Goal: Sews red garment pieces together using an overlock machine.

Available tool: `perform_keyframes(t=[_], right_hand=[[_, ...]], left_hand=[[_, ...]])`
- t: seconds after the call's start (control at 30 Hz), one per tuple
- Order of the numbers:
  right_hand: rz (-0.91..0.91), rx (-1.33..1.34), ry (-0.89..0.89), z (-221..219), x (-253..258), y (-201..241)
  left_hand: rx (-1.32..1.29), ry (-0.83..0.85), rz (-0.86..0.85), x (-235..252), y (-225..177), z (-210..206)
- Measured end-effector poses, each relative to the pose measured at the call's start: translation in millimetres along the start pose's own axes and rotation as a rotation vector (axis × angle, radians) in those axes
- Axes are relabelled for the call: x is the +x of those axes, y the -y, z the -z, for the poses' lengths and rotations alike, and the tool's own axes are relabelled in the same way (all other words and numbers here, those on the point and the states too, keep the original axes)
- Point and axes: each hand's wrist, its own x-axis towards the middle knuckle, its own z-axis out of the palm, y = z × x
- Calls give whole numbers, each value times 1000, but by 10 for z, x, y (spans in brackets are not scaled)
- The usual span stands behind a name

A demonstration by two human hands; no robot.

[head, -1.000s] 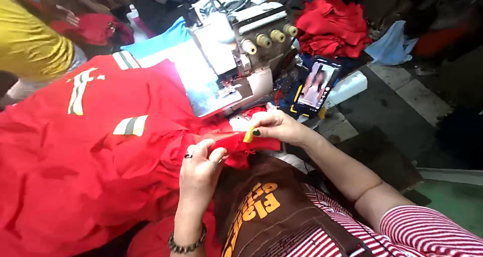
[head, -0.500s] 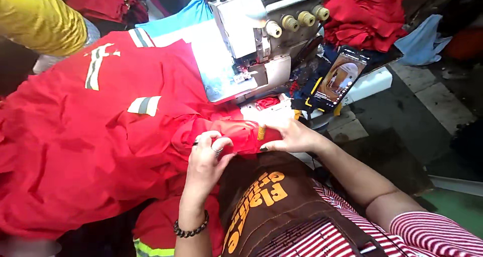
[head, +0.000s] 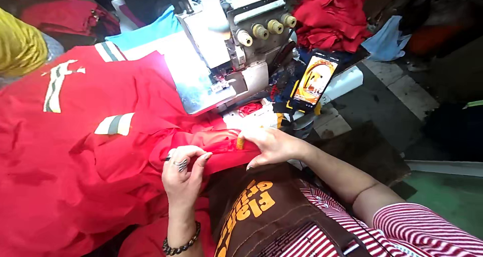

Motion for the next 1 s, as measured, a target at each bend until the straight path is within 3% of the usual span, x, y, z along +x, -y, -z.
perform_keyframes(t=[0.3,0.7,0.8,0.93,1.0], right_hand=[[55,99,-279,-65,-10,-6],[71,167,-378,-128,26,-23],[1,205,-351,-148,12,-50],[-114,339,-85,-156,65,-161],[-68,350,-16,-146,202,-133]], left_hand=[[-148,-92,56,-66,-27,5],[-141,-111,15,-107,-27,95],[-110,0,32,-105,-51,194],[224,336,15,15,-102,496],[319,377,-16,157,-140,616]])
